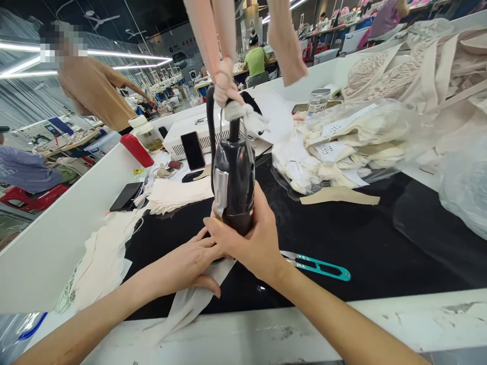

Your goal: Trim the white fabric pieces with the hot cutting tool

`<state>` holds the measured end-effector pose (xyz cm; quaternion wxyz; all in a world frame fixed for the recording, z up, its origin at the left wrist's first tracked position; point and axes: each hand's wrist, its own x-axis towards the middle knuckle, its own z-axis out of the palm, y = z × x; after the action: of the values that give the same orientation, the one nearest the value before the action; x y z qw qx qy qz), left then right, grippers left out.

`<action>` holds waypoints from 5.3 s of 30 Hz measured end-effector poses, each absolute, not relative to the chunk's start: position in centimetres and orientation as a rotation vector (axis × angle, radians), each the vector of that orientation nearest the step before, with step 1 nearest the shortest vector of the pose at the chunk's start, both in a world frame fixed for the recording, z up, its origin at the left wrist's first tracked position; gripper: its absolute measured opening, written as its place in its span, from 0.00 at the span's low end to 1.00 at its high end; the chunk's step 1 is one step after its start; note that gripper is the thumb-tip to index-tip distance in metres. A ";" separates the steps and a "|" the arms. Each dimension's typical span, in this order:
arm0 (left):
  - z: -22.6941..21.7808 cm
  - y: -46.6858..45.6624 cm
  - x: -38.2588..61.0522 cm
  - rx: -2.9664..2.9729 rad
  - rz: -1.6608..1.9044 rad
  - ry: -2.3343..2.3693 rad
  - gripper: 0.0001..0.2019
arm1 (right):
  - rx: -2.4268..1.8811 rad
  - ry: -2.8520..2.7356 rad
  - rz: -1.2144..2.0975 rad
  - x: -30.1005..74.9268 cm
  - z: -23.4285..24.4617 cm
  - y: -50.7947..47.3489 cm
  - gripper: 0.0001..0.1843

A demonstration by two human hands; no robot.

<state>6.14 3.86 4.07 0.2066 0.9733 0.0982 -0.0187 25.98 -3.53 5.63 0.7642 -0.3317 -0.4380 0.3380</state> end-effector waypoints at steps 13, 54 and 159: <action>3.6 3.6 6.1 2.678 -0.076 0.335 0.32 | -0.749 -0.957 0.740 25.6 5.1 -4.1 0.24; 0.8 -5.5 6.0 2.727 0.589 0.946 0.10 | -0.667 -0.921 0.680 25.8 5.1 -4.0 0.25; 1.1 -7.4 6.9 2.621 0.670 0.945 0.26 | -0.633 -0.894 0.695 26.7 5.0 -4.9 0.24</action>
<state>6.88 -7.40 1.06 0.1376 0.9060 0.3267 0.2315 26.66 -4.85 5.00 0.7970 -0.2947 -0.4162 0.3235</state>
